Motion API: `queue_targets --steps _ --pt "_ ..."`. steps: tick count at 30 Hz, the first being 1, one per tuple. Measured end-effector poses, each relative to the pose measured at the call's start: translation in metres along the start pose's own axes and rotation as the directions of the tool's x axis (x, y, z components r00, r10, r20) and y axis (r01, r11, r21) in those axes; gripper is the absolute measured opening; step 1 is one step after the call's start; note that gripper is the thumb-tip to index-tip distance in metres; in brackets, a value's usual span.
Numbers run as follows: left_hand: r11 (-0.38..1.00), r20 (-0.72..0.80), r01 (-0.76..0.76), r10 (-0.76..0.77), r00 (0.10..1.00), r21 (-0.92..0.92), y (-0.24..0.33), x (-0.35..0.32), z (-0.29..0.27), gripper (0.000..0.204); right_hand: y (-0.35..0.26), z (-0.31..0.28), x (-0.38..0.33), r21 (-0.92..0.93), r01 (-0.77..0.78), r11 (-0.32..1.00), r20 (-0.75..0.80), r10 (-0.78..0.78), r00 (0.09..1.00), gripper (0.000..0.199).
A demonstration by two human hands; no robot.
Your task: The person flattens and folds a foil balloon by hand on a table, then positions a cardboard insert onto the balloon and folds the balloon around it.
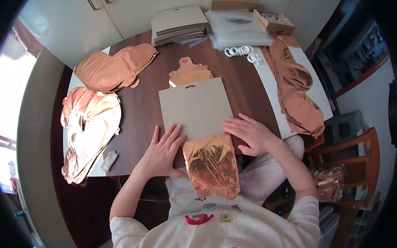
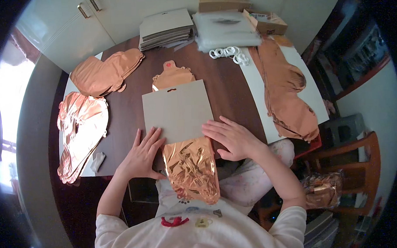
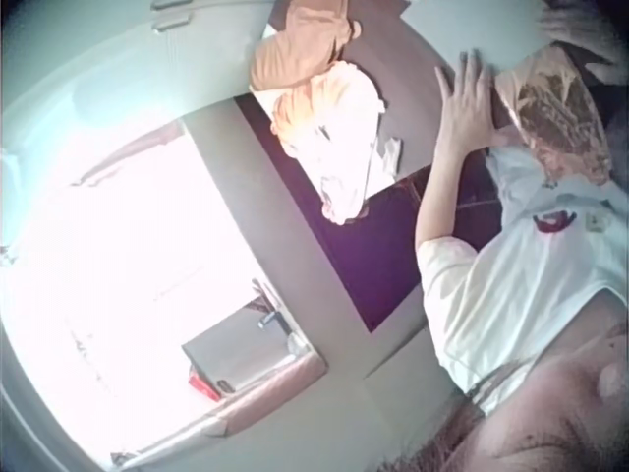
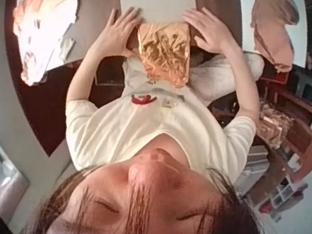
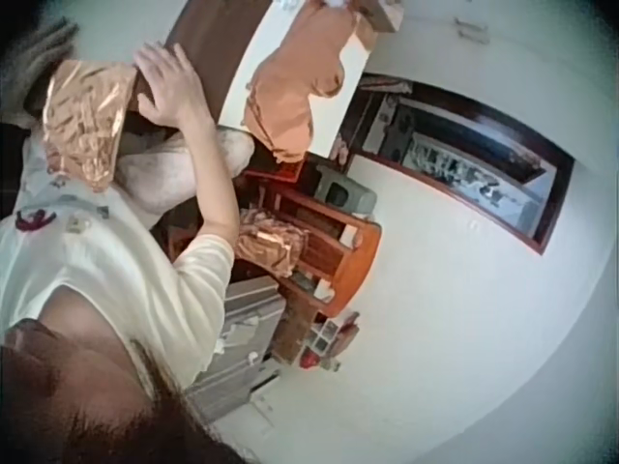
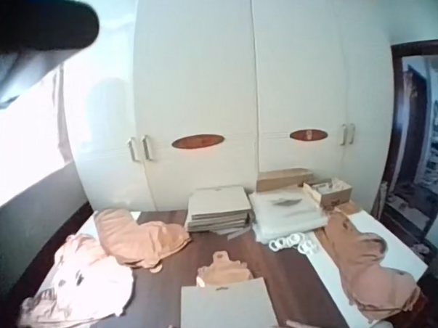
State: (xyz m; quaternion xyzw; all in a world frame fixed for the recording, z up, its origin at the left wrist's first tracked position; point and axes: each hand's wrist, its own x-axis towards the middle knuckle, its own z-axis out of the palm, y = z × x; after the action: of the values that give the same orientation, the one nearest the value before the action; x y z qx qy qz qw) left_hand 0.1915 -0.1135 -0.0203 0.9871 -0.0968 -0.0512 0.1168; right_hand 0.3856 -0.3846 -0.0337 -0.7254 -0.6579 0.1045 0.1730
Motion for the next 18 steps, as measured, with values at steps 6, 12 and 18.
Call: queue_targets --steps 6,12,18 --pt "1.0 0.027 -0.018 0.018 0.999 0.02 0.005 0.0 -0.002 0.1 -0.01 -0.007 0.001 -0.058 -0.034 0.998 0.08 0.038 0.996 0.084" --pt "0.997 -0.023 -0.006 0.008 1.0 0.08 0.011 0.002 0.002 0.087 -0.012 0.003 0.0 -0.198 -0.032 0.98 0.113 0.055 0.992 0.088" --pt "0.997 -0.127 0.008 0.003 0.992 0.078 0.02 0.001 0.014 0.082 -0.014 0.016 -0.001 -0.15 -0.046 0.988 -0.119 0.028 0.992 0.076"
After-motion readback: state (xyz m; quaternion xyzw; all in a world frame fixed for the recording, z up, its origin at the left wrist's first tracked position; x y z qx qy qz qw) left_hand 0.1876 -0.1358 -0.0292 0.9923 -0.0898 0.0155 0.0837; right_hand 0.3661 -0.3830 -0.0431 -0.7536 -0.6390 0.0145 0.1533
